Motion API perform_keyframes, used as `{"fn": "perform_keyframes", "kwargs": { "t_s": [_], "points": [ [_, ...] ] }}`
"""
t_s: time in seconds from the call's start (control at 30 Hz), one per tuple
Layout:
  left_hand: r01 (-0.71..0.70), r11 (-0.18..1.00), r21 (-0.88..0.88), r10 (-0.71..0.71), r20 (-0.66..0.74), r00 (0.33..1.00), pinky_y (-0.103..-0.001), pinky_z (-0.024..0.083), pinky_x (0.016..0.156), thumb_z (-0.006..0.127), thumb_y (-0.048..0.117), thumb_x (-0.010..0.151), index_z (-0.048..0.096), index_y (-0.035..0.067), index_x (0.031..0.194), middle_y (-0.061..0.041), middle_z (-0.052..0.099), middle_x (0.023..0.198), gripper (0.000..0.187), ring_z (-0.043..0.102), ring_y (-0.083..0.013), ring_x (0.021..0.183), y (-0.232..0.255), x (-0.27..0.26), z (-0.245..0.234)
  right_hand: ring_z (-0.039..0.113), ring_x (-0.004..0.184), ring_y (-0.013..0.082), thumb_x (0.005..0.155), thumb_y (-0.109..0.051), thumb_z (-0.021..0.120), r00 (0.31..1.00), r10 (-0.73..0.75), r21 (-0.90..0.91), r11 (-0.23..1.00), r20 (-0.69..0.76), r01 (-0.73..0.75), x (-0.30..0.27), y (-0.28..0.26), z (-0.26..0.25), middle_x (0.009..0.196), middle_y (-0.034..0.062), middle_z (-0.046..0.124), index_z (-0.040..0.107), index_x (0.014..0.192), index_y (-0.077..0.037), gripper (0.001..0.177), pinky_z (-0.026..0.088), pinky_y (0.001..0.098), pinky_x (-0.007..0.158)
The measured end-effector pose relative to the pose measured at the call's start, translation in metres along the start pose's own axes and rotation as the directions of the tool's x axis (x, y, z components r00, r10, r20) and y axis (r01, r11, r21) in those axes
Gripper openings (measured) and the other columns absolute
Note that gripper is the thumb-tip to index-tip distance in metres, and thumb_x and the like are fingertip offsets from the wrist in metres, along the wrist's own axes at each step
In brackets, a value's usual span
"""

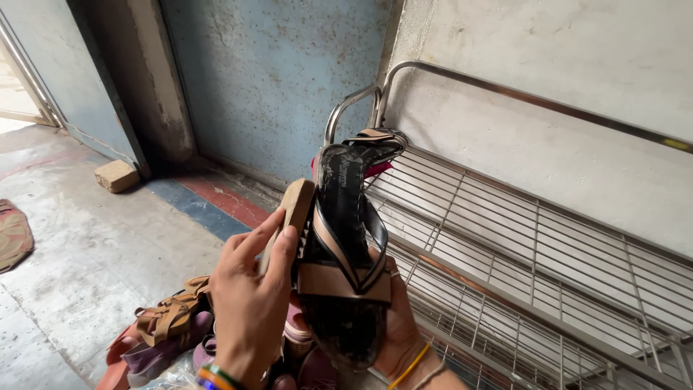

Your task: The person scrubs the soles and straps of several sandals and shoes using a brush, then places them on a metal shoe rack. The person handles black sandals, brown sandals, and a pair of sneakers, cleaning each one before arranging them on the rack.

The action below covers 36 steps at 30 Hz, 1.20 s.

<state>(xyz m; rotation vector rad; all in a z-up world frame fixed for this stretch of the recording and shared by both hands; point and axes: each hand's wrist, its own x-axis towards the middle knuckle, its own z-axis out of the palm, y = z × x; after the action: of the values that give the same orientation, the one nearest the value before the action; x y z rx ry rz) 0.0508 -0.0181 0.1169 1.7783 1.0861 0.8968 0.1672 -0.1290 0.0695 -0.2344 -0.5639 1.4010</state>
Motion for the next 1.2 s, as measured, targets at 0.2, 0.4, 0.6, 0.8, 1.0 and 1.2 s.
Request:
{"fn": "perform_keyframes", "kwargs": {
  "t_s": [0.2,0.4,0.6,0.8,1.0,1.2],
  "points": [
    [-0.441,0.888,-0.130,0.418,-0.170,0.892,-0.031,0.057,0.074,0.073,0.027,0.090,0.075,0.014,0.125,-0.011,0.072,0.099,0.037,0.075,-0.0185,0.084,-0.023,-0.033,0.021,0.074,0.103,0.0263,0.086,-0.046,0.062,0.946,0.009,-0.126,0.991,-0.323,-0.052,-0.018,-0.057,-0.074,0.114,0.0153,0.073,0.065,0.121,-0.003,0.055,0.063,0.0406,0.093],
    [-0.663,0.748,-0.035,0.657,-0.103,0.746,-0.033,0.062,0.062,0.076,0.027,0.085,0.076,0.013,0.120,-0.016,0.069,0.109,0.038,0.076,-0.0220,0.082,-0.021,-0.034,0.013,0.074,0.078,0.0235,0.098,-0.028,0.055,0.819,0.011,-0.160,0.979,-0.574,-0.125,-0.032,-0.049,-0.062,0.094,0.0187,0.072,0.065,0.115,0.006,0.039,0.066,0.0335,0.068],
    [-0.700,0.698,0.151,0.714,-0.211,0.668,-0.038,0.060,0.068,0.079,0.024,0.093,0.075,0.012,0.126,-0.018,0.067,0.112,0.036,0.073,-0.0270,0.084,-0.014,0.045,0.002,0.071,0.079,0.0232,0.106,-0.027,0.057,0.944,0.198,-0.005,0.978,-0.263,-0.207,-0.036,-0.050,-0.063,0.093,0.0179,0.067,0.060,0.116,0.011,0.039,0.063,0.0314,0.066],
    [-0.728,0.675,-0.119,0.728,-0.056,0.683,-0.035,0.060,0.064,0.079,0.024,0.083,0.077,0.016,0.120,-0.015,0.069,0.111,0.038,0.074,-0.0204,0.075,-0.008,-0.034,0.010,0.070,0.073,0.0223,0.089,-0.029,0.065,0.902,0.165,0.151,0.982,-0.400,-0.112,-0.031,-0.047,-0.077,0.082,0.0141,0.062,0.058,0.105,0.008,0.041,0.061,0.0304,0.063],
    [-0.748,0.659,0.080,0.747,-0.192,0.637,-0.038,0.059,0.077,0.076,0.022,0.093,0.072,0.010,0.126,-0.018,0.066,0.114,0.035,0.072,-0.0298,0.094,-0.024,0.026,0.002,0.070,0.075,0.0207,0.103,-0.025,0.057,0.919,0.242,0.066,0.970,-0.310,-0.233,-0.027,-0.041,-0.045,0.091,0.0150,0.067,0.060,0.139,0.001,0.045,0.062,0.0288,0.066],
    [-0.569,0.806,0.162,0.591,-0.260,0.764,-0.039,0.059,0.067,0.072,0.030,0.094,0.075,0.011,0.122,-0.020,0.066,0.113,0.035,0.072,-0.0314,0.086,-0.016,0.018,0.008,0.072,0.075,0.0205,0.105,-0.028,0.053,0.939,0.194,0.025,0.981,-0.285,-0.195,-0.043,-0.023,-0.040,0.089,0.0139,0.069,0.061,0.138,0.001,0.045,0.062,0.0316,0.063]
  ]
}}
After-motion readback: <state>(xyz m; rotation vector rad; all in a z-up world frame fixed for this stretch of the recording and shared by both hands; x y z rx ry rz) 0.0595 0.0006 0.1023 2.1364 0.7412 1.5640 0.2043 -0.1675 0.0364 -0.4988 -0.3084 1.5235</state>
